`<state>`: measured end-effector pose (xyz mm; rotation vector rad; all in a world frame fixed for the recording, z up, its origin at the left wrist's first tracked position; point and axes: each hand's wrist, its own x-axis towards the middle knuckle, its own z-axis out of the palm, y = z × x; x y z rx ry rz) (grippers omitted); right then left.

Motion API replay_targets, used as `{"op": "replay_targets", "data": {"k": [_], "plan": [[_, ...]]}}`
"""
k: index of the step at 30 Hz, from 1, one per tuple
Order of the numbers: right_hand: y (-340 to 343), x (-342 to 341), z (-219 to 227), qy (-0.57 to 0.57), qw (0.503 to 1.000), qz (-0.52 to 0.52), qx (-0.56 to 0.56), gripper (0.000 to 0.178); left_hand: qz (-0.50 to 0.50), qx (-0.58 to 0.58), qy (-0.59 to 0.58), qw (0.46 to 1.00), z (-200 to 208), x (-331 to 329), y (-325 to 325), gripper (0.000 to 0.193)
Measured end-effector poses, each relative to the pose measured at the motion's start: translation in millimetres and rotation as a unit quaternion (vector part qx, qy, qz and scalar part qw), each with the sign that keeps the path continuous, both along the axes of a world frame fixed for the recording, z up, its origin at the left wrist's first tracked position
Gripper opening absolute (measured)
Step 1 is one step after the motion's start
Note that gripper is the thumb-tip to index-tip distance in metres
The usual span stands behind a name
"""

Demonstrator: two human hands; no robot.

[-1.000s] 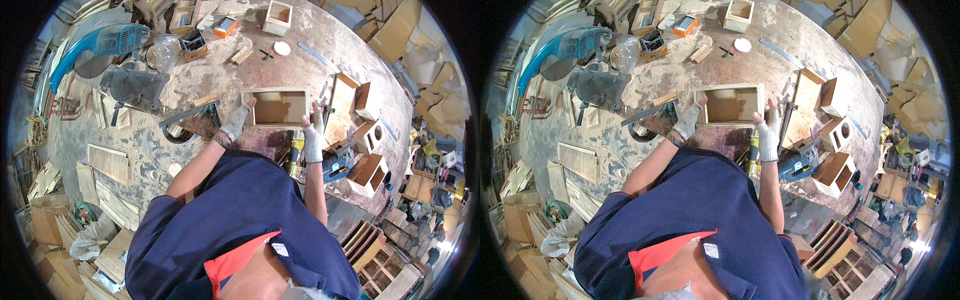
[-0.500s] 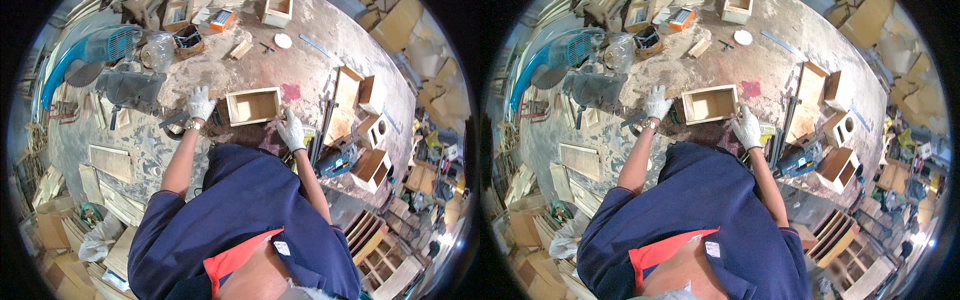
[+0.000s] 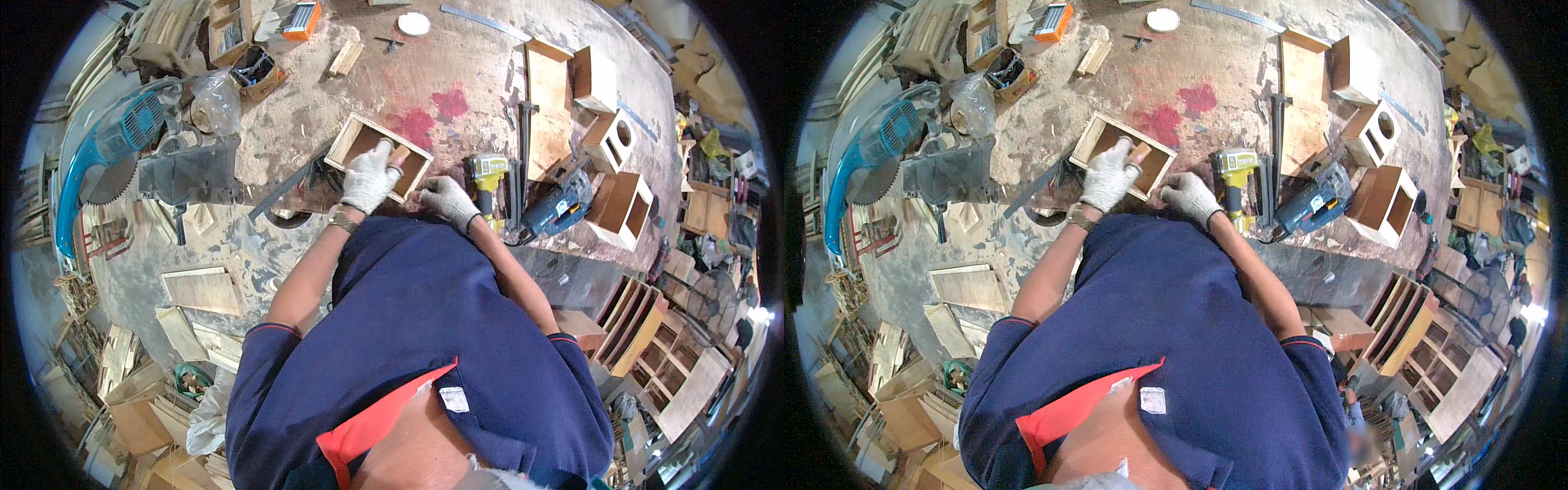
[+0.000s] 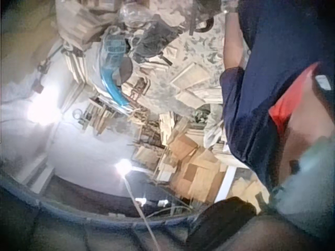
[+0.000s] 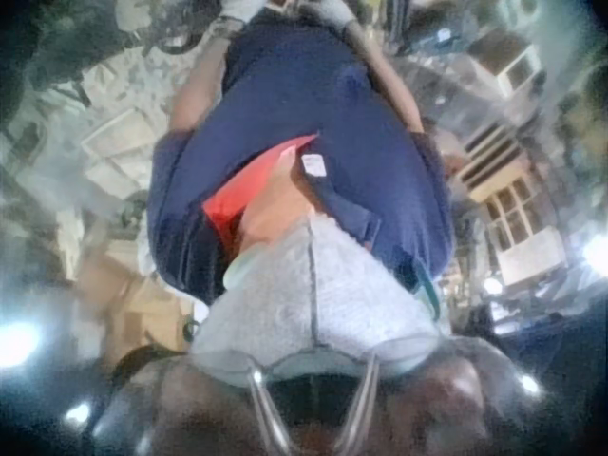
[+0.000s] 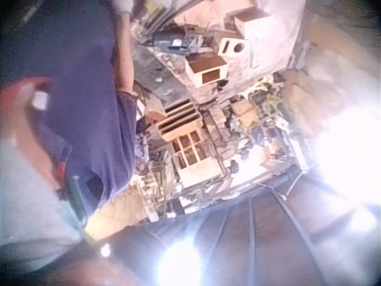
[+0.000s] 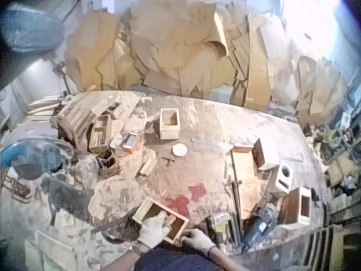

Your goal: The person assembles small wooden boxes by aligning pieces and fastening them with a nail gun, then drills holes into a flat wooden piece. The person handles multiple box components and uses power tools to join and modify the wood.

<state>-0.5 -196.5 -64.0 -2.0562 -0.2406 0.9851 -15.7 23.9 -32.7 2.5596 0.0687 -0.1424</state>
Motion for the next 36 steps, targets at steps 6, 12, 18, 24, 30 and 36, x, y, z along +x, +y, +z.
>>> {"op": "replay_targets", "data": {"k": [6, 12, 18, 24, 30, 36], "plan": [[-14.4, -0.3, -7.3, -0.013, 0.994, -0.102, 0.020, 0.026, 0.018, -0.048, 0.024, 0.998, -25.2, -9.8, -37.5, 0.032], [-10.0, -4.8, -15.6, -0.068, 0.983, -0.152, 0.082, 0.033, 0.048, -0.052, 0.065, 0.995, -32.8, -7.5, -43.5, 0.041], [-0.7, 8.4, -10.2, -0.185, 0.960, -0.208, 0.038, 0.036, 0.079, -0.314, 0.130, 0.937, -33.9, 6.5, -22.1, 0.027], [11.3, 16.0, 9.8, -0.247, 0.949, -0.194, 0.037, 0.034, 0.101, -0.381, 0.123, 0.911, -35.4, 4.7, -21.2, 0.032], [15.1, 18.8, 5.7, -0.234, 0.958, -0.153, 0.063, 0.037, 0.072, -0.292, 0.109, 0.948, -39.7, 3.6, -21.8, 0.039], [12.3, 22.6, -10.0, -0.133, 0.969, -0.200, 0.051, 0.031, 0.014, -0.156, 0.092, 0.983, -26.8, 2.0, -29.9, 0.031]]}}
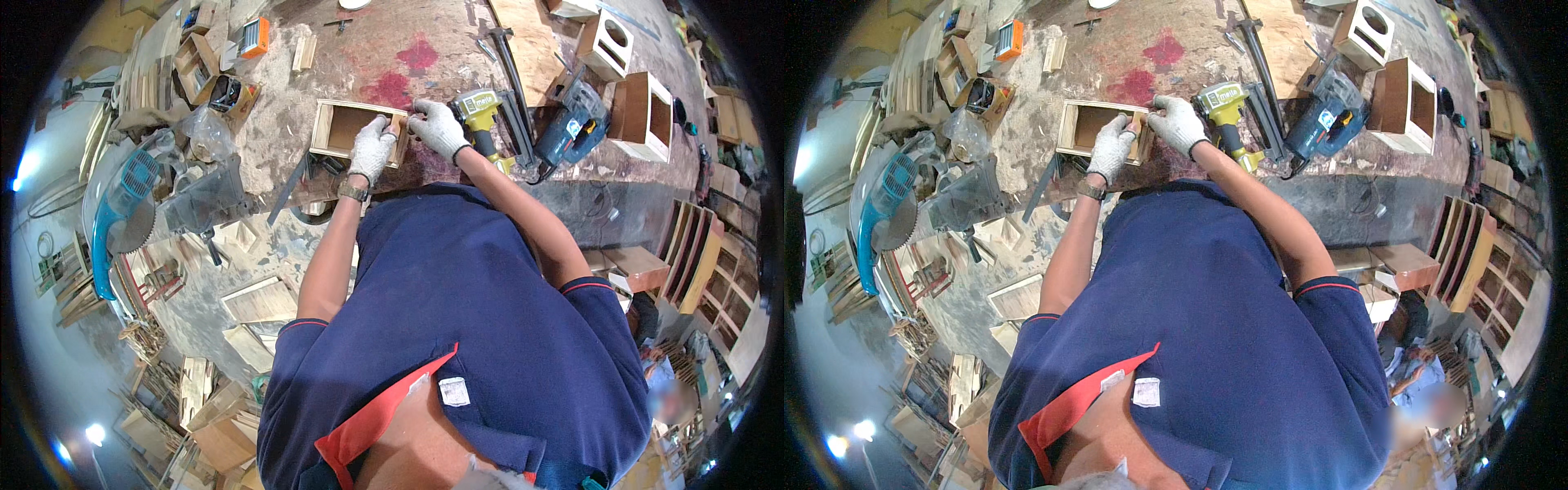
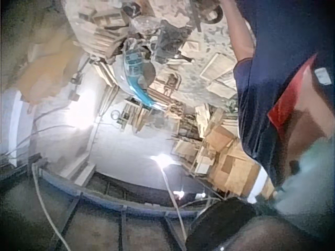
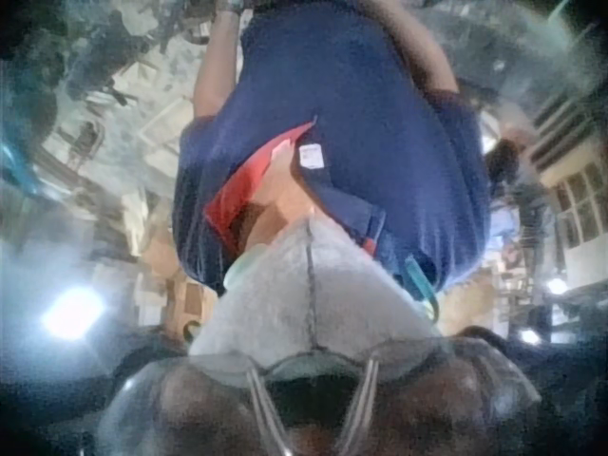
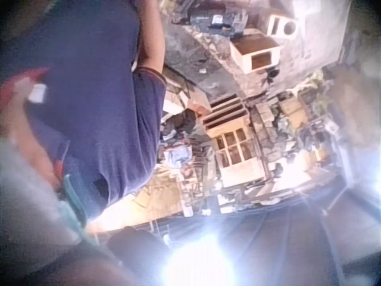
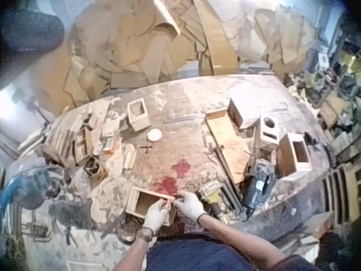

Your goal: The person assembles small wooden boxes by aligning pieces and fastening them with a nail gun, then drills holes into a flat wooden piece. The person handles multiple box components and uses power tools to join and modify the wood.

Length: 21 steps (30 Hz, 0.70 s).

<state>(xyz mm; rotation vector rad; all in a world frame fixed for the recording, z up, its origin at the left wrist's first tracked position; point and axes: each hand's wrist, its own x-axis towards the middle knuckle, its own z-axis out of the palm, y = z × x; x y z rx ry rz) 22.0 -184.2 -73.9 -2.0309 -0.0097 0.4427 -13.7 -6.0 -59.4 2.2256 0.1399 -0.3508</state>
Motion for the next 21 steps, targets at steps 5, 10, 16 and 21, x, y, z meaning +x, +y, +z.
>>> {"op": "replay_targets", "data": {"k": [5, 10, 16, 21], "plan": [[0.6, -0.4, 0.8, 0.020, 0.999, -0.022, 0.012, 0.032, -0.055, 0.265, -0.026, 0.962, -1.0, -17.5, -29.2, 0.035], [-2.2, -10.4, 11.2, 0.063, 0.996, -0.044, 0.043, 0.031, -0.119, 0.338, -0.118, 0.926, -14.0, -31.1, -25.2, 0.033], [-11.1, -23.4, 15.9, 0.040, 0.999, -0.024, 0.021, 0.030, -0.149, 0.358, -0.216, 0.896, -25.9, -42.0, -19.8, 0.034], [-12.5, -23.5, 11.5, 0.030, 0.999, -0.007, -0.044, 0.029, -0.145, 0.367, -0.208, 0.895, -29.6, -45.0, -22.6, 0.037]]}}
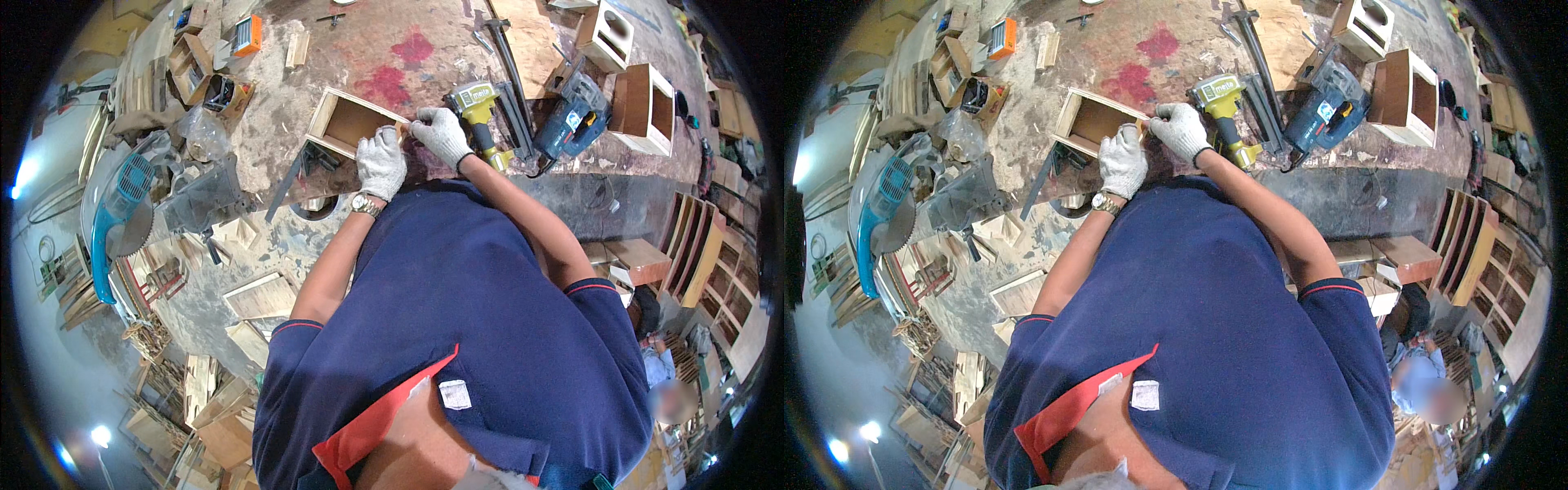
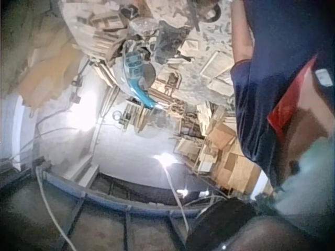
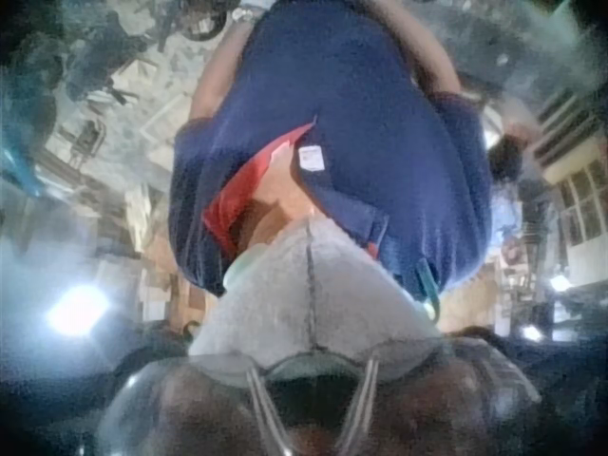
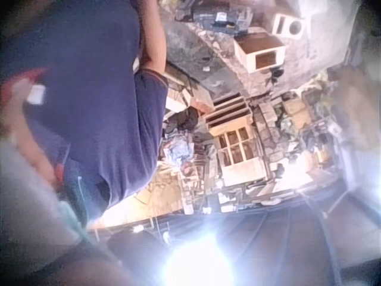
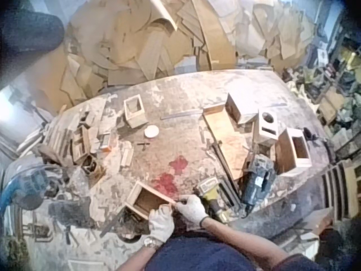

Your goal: The person assembles small wooden boxes by aligning pieces and fastening them with a nail gun, then drills holes into a flat wooden piece. The person handles multiple box components and uses power tools to join and modify the wood.

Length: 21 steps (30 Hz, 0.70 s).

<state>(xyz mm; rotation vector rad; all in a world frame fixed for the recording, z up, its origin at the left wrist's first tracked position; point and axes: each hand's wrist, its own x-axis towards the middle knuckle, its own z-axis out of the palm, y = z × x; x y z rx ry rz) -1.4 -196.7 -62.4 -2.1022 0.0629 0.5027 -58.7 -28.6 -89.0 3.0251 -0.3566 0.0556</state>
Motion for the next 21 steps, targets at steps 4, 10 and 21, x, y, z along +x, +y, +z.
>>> {"op": "replay_targets", "data": {"k": [4, 10, 21], "plan": [[1.3, -2.0, -4.9, -0.011, 0.999, -0.028, 0.042, 0.030, 0.001, -0.036, -0.006, 0.999, -1.6, -0.5, 2.6, 0.036], [-1.3, -0.7, 0.2, -0.025, 0.998, -0.027, 0.058, 0.028, -0.003, -0.060, -0.007, 0.998, 3.0, -0.8, 2.9, 0.035], [-74.7, -16.8, 3.8, -0.084, 0.947, -0.099, -0.293, 0.100, -0.048, -0.045, -0.025, 0.998, 10.5, 0.7, 2.3, 0.040]]}}
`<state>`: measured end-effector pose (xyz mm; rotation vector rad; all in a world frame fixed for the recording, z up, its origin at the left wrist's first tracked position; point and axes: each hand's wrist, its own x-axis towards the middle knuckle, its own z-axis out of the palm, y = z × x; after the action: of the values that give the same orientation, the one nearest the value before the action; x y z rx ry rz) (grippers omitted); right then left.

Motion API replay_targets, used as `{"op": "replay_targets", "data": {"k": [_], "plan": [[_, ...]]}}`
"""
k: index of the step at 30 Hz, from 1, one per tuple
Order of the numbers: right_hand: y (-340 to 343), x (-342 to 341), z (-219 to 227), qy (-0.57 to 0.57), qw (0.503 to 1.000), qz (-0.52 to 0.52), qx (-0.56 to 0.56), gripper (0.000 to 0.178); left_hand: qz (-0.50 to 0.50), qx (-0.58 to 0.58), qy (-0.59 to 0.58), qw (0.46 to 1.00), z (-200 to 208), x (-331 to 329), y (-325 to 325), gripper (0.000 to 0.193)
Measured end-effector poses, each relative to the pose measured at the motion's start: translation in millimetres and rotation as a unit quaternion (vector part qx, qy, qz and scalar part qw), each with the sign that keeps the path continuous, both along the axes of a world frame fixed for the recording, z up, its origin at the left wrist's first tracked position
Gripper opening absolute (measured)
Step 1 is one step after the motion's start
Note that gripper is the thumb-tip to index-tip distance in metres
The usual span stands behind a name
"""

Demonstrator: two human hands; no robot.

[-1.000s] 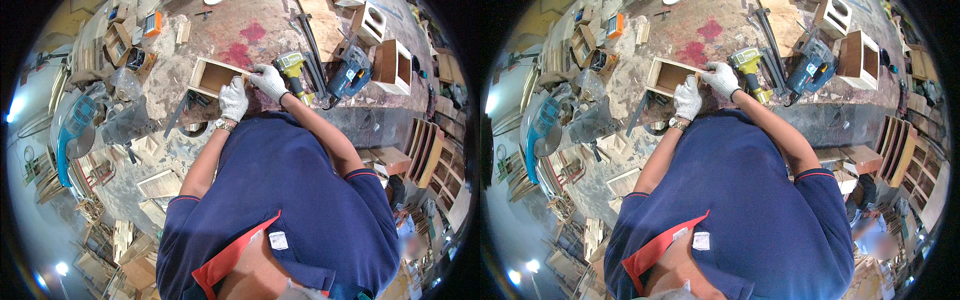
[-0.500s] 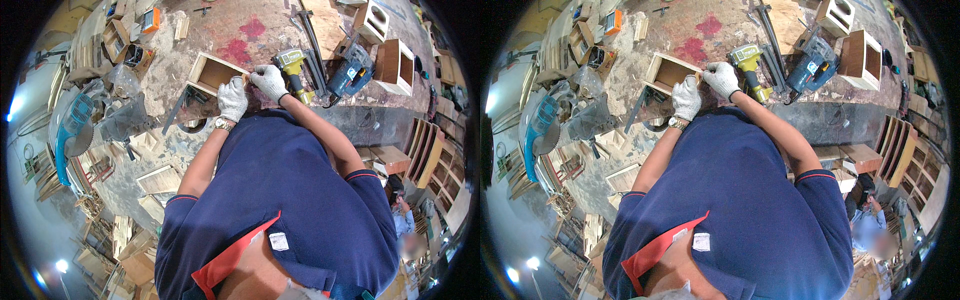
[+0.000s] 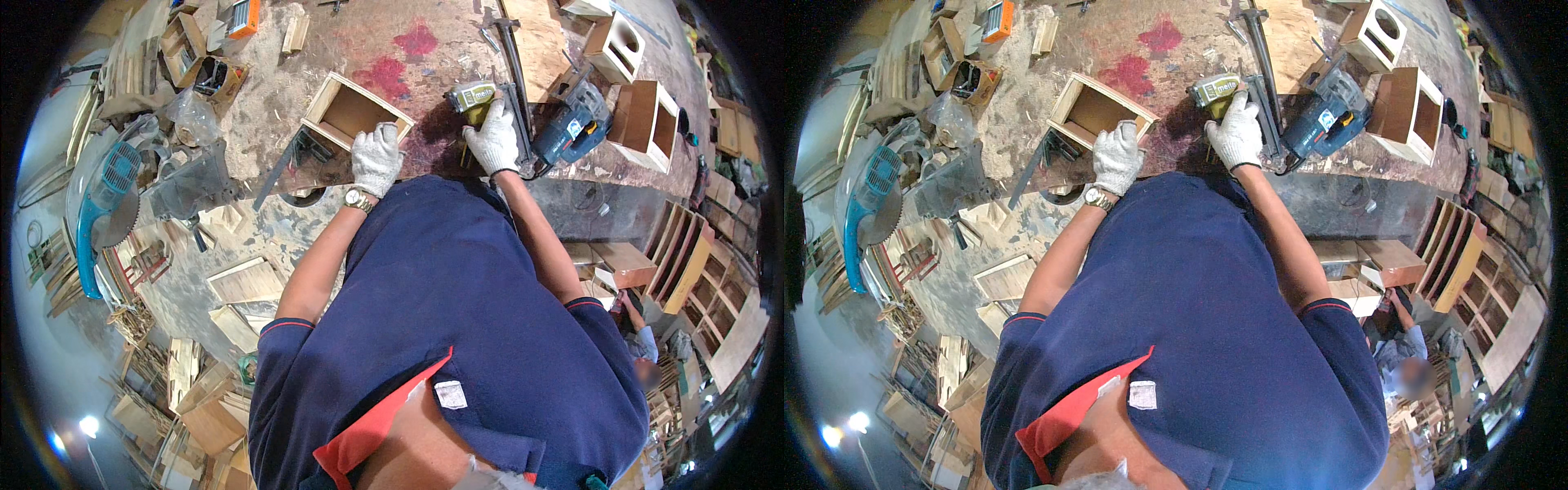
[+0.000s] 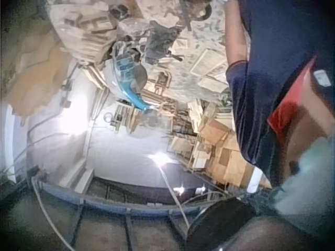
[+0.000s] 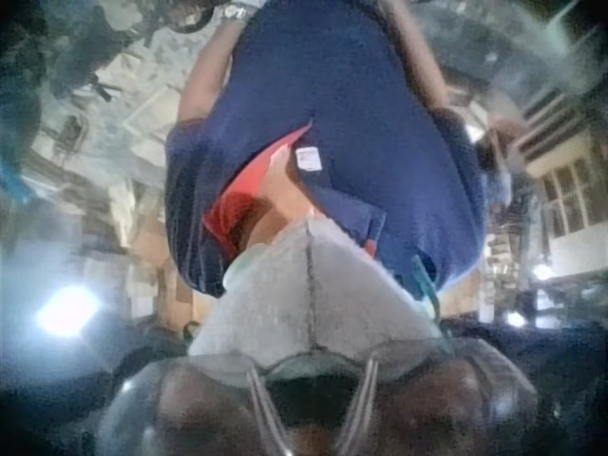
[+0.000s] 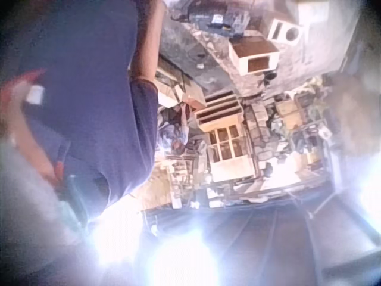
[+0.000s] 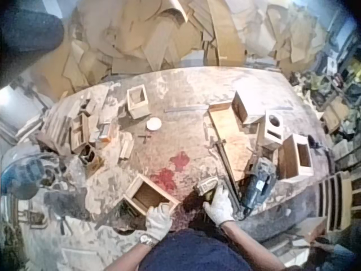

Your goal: The person assembles small wooden boxes by aligning pieces and fastening them with a nail gun, then drills holes into a flat wooden piece. The person handles multiple box components and uses power tools to join and modify the wood.

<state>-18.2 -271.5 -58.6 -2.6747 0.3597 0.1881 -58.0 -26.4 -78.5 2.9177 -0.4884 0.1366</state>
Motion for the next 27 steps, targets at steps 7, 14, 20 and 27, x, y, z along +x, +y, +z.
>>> {"op": "replay_targets", "data": {"k": [7, 14, 20, 27], "plan": [[-0.9, 14.0, 2.0, 0.129, 0.991, 0.017, 0.043, 0.118, 0.022, -0.006, 0.022, 0.999, 0.4, -0.1, -0.6, 0.037], [-35.4, 37.5, 76.5, 0.037, 0.992, 0.030, 0.117, 0.054, 0.030, -0.041, 0.059, 0.997, -0.2, -3.4, 2.1, 0.035], [-39.2, 52.0, 123.1, 0.009, 0.980, 0.102, 0.173, 0.045, 0.043, -0.124, -0.089, 0.987, -11.0, 0.1, 11.7, 0.043], [-16.1, 52.4, 185.2, 0.068, 0.967, 0.119, 0.213, 0.043, 0.029, -0.283, 0.001, 0.959, -79.5, 24.9, -11.2, 0.056]]}}
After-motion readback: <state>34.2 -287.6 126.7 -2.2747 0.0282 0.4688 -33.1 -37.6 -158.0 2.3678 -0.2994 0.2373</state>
